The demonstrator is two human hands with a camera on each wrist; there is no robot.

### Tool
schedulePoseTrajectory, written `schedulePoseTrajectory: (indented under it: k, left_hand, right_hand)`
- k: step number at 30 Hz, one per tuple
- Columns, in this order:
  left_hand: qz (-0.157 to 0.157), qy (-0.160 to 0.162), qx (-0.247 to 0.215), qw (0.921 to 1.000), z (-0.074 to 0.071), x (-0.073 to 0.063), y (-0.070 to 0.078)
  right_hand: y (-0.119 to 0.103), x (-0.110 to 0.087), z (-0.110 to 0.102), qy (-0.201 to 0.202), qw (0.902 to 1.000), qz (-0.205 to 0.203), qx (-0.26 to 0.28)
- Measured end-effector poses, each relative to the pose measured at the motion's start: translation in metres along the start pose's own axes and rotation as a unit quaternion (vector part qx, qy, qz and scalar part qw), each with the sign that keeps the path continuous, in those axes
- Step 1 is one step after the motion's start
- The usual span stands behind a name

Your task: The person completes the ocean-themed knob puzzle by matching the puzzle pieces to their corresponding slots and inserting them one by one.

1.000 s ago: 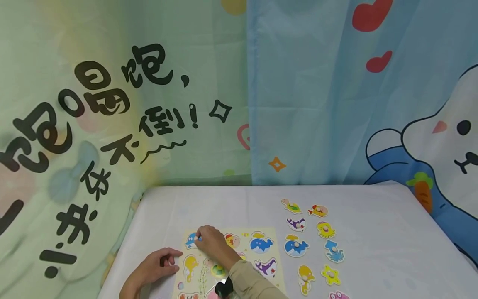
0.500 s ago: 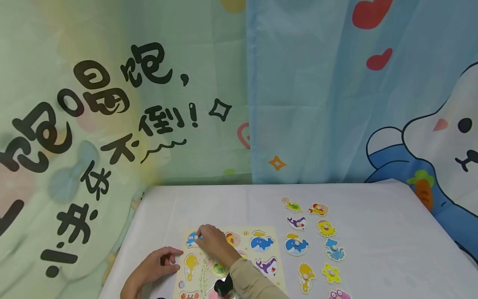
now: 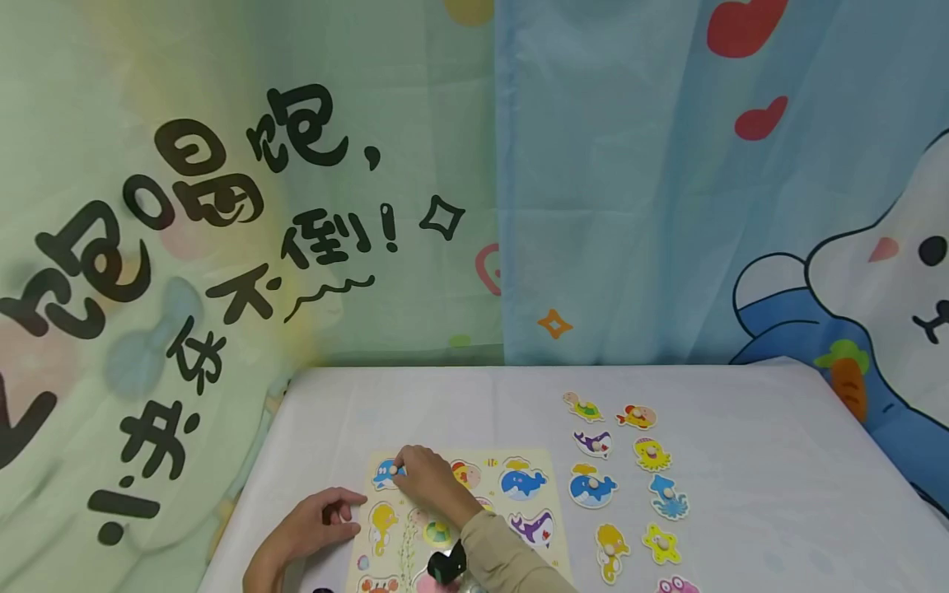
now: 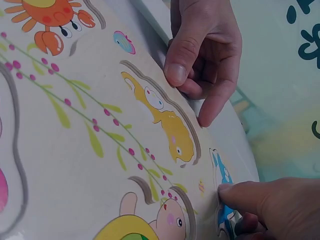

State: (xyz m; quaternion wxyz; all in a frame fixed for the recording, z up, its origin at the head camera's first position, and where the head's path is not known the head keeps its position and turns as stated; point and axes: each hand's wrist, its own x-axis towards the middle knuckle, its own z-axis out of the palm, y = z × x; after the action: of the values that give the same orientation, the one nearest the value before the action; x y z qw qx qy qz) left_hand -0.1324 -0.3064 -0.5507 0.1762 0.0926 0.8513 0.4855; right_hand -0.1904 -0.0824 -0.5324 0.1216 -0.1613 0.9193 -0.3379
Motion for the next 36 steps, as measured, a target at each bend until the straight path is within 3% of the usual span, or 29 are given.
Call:
schedulePoseTrajectory:
  k: [11, 20, 24, 28, 32, 36]
  left_hand:
    - [-0.008, 0.002, 0.017, 0.9998, -0.005, 0.000, 0.002]
    - [-0.013, 0.001, 0.017, 0.9998, -0.003, -0.003, 0.001]
    - [0.001, -0.006, 0.024, 0.9997, 0.002, -0.001, 0.002]
    - [-0.012, -0.006, 0.029, 0.9995, 0.005, -0.002, 0.001]
    - [-0.028, -0.001, 0.033, 0.9991, 0.002, -0.004, 0.002]
    - [-0.034, 0.004, 0.031, 0.9989, 0.000, -0.003, 0.005]
  right_hand:
    - [0.001, 0.005, 0.005, 0.026, 0.9995, -0.001, 0.020]
    - [0.010, -0.006, 0.010, 0.051, 0.9973, -0.012, 0.051]
    - [0.022, -0.028, 0.001, 0.054, 0.9946, -0.030, 0.083]
    - [0.033, -0.061, -0.011, 0.030, 0.9904, -0.064, 0.118]
    - [0.039, -0.098, -0.020, -0.024, 0.9846, -0.082, 0.153]
    - [0.048, -0.134, -0.026, -0.092, 0.9727, -0.063, 0.204]
